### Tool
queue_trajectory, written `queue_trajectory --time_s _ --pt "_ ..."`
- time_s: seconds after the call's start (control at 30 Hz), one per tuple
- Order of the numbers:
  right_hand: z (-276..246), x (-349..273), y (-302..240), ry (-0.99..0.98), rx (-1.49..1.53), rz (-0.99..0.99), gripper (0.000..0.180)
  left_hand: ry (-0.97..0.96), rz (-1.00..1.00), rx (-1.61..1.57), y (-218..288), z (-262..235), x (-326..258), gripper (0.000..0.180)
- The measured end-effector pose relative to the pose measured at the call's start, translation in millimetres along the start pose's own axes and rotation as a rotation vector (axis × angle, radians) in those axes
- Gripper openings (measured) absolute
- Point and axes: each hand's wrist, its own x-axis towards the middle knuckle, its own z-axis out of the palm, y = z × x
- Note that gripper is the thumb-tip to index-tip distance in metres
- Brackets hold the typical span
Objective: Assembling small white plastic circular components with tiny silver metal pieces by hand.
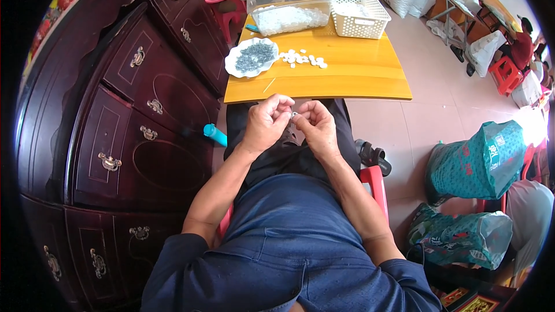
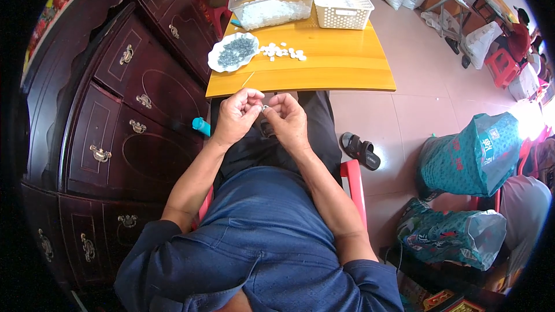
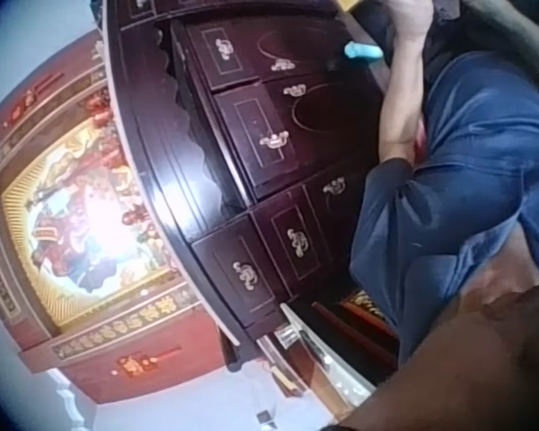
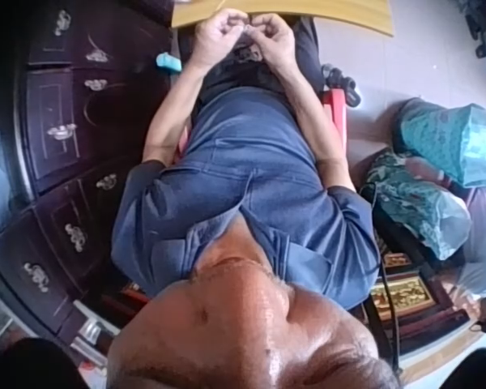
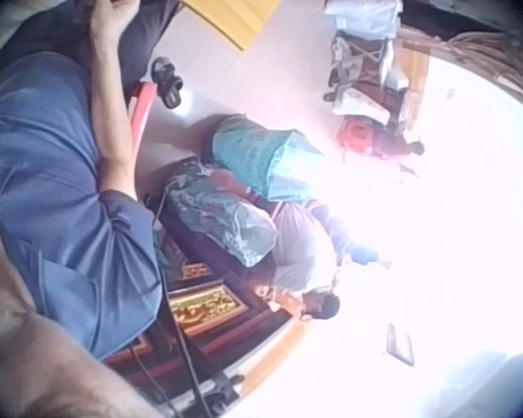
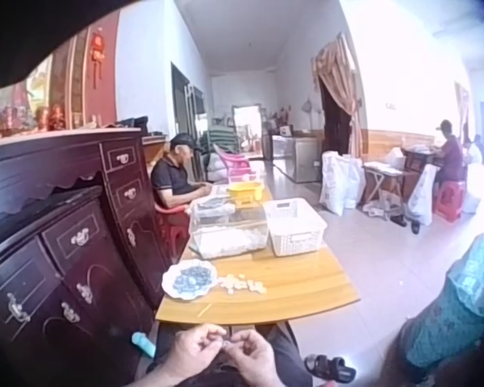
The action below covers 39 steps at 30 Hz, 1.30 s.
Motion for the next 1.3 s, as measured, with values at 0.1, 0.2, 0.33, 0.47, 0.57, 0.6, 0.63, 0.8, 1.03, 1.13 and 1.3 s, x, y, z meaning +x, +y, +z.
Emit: queue_trajectory --time_s 0.1,0.2,0.33,0.47,0.57,0.6,0.63,0.8,1.03,1.13,1.3 --pt "-1.9 0.8 0.8 -0.026 -0.001 -0.013 0.015 -0.019 0.006 0.007 0.7 -0.3 1.8 0.02" --pt "-2.0 0.9 0.2 -0.041 0.003 -0.029 0.015 -0.038 0.003 -0.019 -2.3 -2.5 3.2 0.02" --pt "-2.6 0.8 2.0 -0.066 0.01 -0.04 0.015 -0.059 -0.032 -0.067 -2.0 -3.9 2.3 0.019" --pt "-2.6 1.8 8.4 -0.066 0.015 -0.025 0.016 -0.069 0.003 0.004 -5.0 -5.8 2.8 0.019" --pt "-1.2 2.4 9.7 -0.042 0.1 -0.002 0.019 -0.119 -0.077 -0.043 -12.2 -11.2 5.4 0.024" --pt "-2.4 2.4 9.7 -0.039 0.1 -0.004 0.019 -0.162 -0.148 -0.153 -12.0 -13.3 7.7 0.029" --pt "-3.8 2.6 9.7 -0.007 0.107 0.046 0.021 -0.207 -0.219 -0.262 -12.3 -14.8 10.2 0.033" --pt "-15.4 9.5 17.4 0.059 0.173 0.116 0.022 -0.112 -0.126 0.025 -50.4 -15.6 23.2 0.039" --pt "-25.2 11.9 22.5 0.149 0.269 0.178 0.018 -0.16 0.197 0.645 -74.5 17.3 78.0 0.039" --pt "-21.9 10.1 19.7 0.139 0.283 0.192 0.017 -0.242 0.116 0.713 -91.2 28.9 113.6 0.044" --pt "-25.3 9.8 20.2 0.152 0.28 0.225 0.015 -0.395 -0.085 0.902 -73.6 55.1 144.8 0.049"
